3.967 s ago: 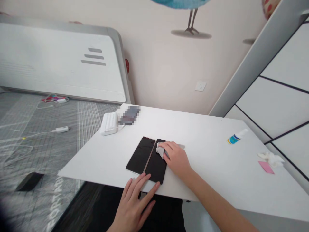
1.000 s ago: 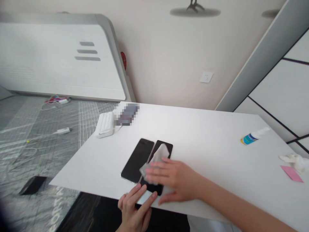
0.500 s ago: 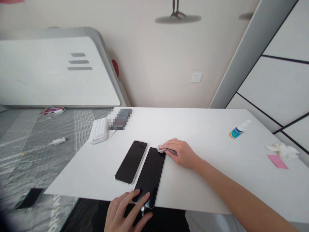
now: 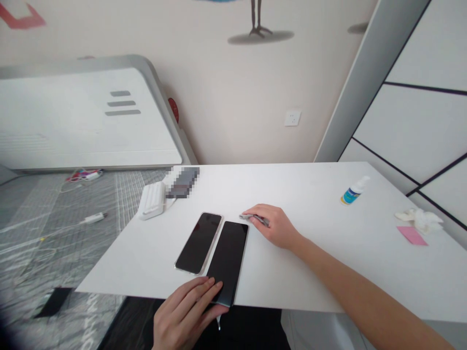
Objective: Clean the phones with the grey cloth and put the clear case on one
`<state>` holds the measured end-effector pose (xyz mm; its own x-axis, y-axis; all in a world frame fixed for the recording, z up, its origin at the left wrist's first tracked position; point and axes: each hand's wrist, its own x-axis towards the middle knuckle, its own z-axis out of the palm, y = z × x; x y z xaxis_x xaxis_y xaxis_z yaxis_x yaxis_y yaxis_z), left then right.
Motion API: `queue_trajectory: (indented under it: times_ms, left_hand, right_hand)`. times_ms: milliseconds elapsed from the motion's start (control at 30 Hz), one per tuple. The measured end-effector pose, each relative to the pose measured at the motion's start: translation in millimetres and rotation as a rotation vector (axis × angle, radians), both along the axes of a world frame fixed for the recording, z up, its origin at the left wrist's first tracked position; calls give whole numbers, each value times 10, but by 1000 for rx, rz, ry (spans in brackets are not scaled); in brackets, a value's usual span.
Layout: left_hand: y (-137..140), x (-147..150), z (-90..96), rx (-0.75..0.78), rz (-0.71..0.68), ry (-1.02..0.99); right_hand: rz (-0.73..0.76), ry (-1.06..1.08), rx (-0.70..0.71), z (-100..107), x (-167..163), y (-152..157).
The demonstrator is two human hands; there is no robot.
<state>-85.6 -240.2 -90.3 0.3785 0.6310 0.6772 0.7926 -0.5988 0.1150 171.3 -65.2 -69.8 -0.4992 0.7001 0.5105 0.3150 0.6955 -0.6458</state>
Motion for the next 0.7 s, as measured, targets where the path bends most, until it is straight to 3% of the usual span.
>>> queue_trajectory:
  times_ms: [200, 300, 400, 567, 700]
  left_hand:
    - [-62, -102, -93, 44, -9, -78]
    - [-102, -111, -169, 64, 131, -166]
    - [-108, -38, -169, -46, 256, -247]
    - [2, 125, 11, -245, 157, -392]
    - [69, 180, 94, -336, 179, -310]
  right_hand:
    - [-60, 33, 8, -30, 32, 20]
    - [-91, 46, 7, -42, 44, 24]
    - [-105, 46, 4, -49, 43, 19]
    - [-87, 23, 4, -36, 27, -4]
    - [-61, 5, 8, -29, 18, -5]
